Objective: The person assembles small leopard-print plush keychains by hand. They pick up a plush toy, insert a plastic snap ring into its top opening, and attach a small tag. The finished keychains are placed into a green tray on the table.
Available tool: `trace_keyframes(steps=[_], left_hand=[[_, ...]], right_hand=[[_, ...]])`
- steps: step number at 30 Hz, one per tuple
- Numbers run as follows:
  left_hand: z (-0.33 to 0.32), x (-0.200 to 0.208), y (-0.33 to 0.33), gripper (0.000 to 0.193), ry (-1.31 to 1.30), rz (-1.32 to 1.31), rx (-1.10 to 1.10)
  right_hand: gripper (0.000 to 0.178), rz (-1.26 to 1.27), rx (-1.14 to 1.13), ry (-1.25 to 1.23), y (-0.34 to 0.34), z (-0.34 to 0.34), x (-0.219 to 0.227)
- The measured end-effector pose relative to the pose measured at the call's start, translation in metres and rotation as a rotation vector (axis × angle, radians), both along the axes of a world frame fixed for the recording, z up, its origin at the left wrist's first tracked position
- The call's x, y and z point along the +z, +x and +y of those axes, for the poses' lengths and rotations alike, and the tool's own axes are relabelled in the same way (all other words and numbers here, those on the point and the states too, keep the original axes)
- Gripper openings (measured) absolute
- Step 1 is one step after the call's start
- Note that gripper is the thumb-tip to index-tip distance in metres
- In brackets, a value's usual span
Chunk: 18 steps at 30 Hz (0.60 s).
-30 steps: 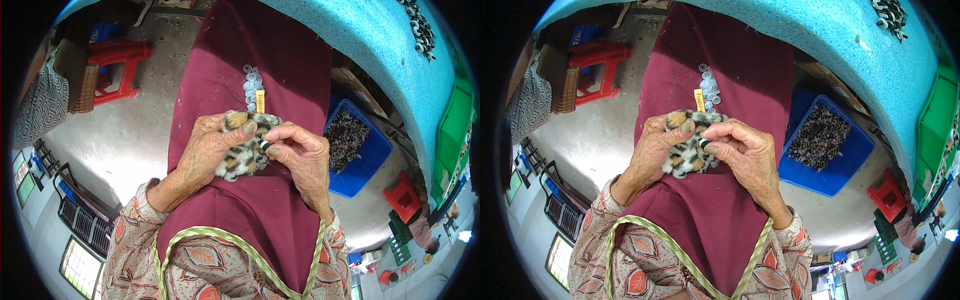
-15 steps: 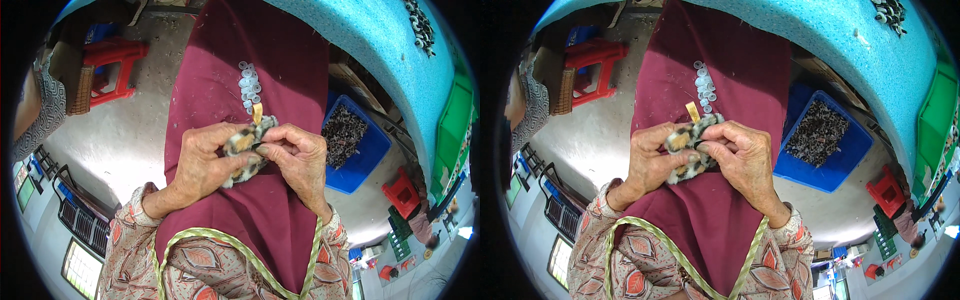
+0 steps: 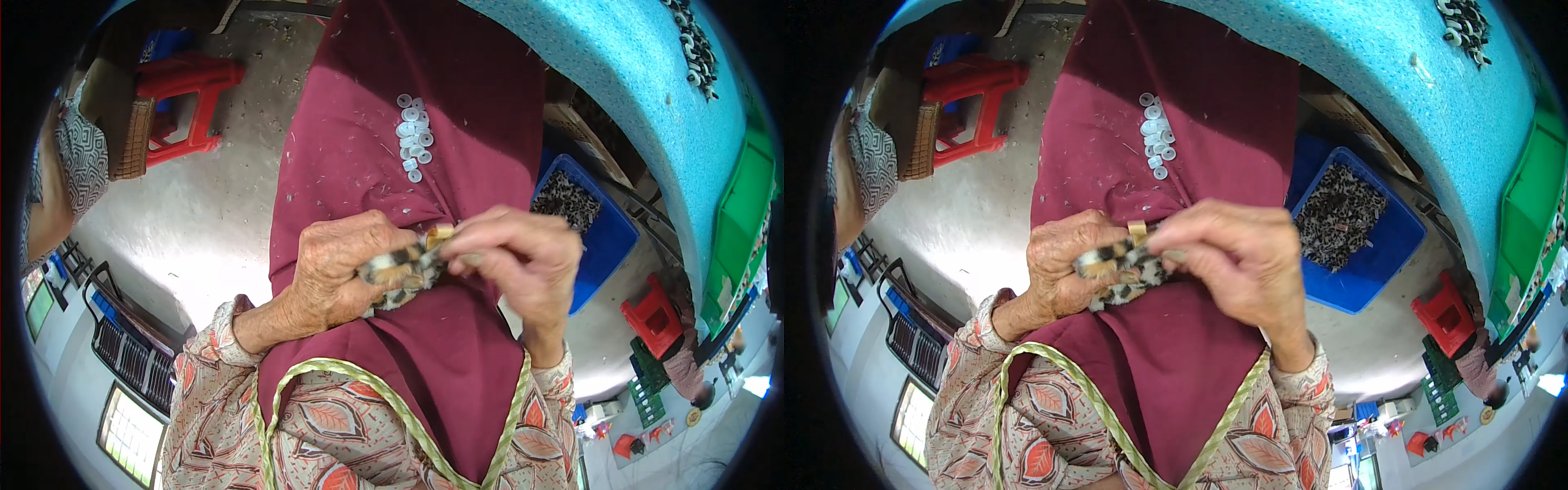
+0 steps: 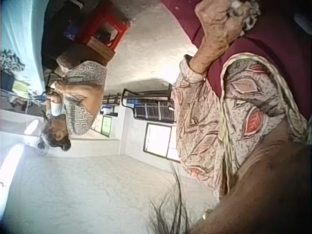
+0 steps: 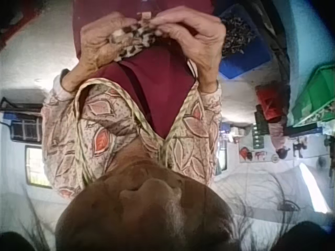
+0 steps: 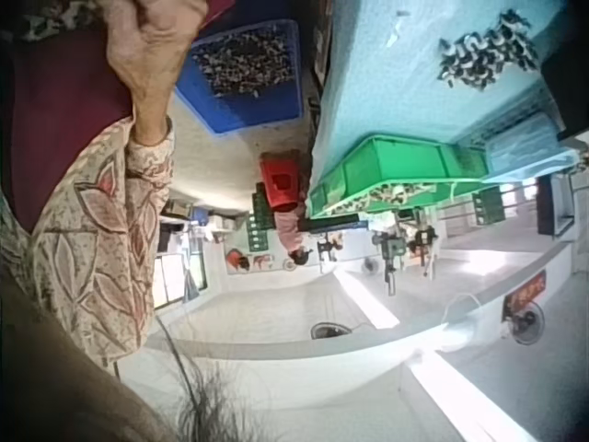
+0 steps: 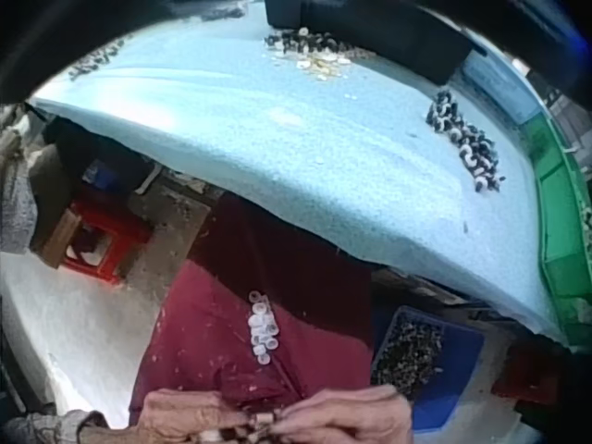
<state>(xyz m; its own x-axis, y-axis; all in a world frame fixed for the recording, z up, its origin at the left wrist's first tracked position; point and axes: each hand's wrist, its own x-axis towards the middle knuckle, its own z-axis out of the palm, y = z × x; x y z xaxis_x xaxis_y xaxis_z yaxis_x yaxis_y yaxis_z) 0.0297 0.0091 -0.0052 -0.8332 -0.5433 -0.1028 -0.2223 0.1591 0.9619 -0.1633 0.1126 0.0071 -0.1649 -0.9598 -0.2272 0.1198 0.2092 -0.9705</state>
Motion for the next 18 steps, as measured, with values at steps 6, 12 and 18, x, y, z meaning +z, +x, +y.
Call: trace_keyframes(steps=[6, 12, 18], left_hand=[[-0.007, 0.005, 0.001, 0.023, -0.237, 0.294, -0.16], [-0.006, 0.019, 0.015, 0.018, -0.315, 0.27, -0.096], [-0.006, 0.026, 0.02, 0.02, -0.253, 0.253, -0.061]], right_hand=[[0.027, -0.116, 0.258, -0.134, -0.003, -0.008, -0.022], [0.016, -0.071, 0.09, -0.293, 0.027, 0.006, -0.007], [0.016, -0.06, -0.014, -0.292, 0.05, 0.015, 0.001]])
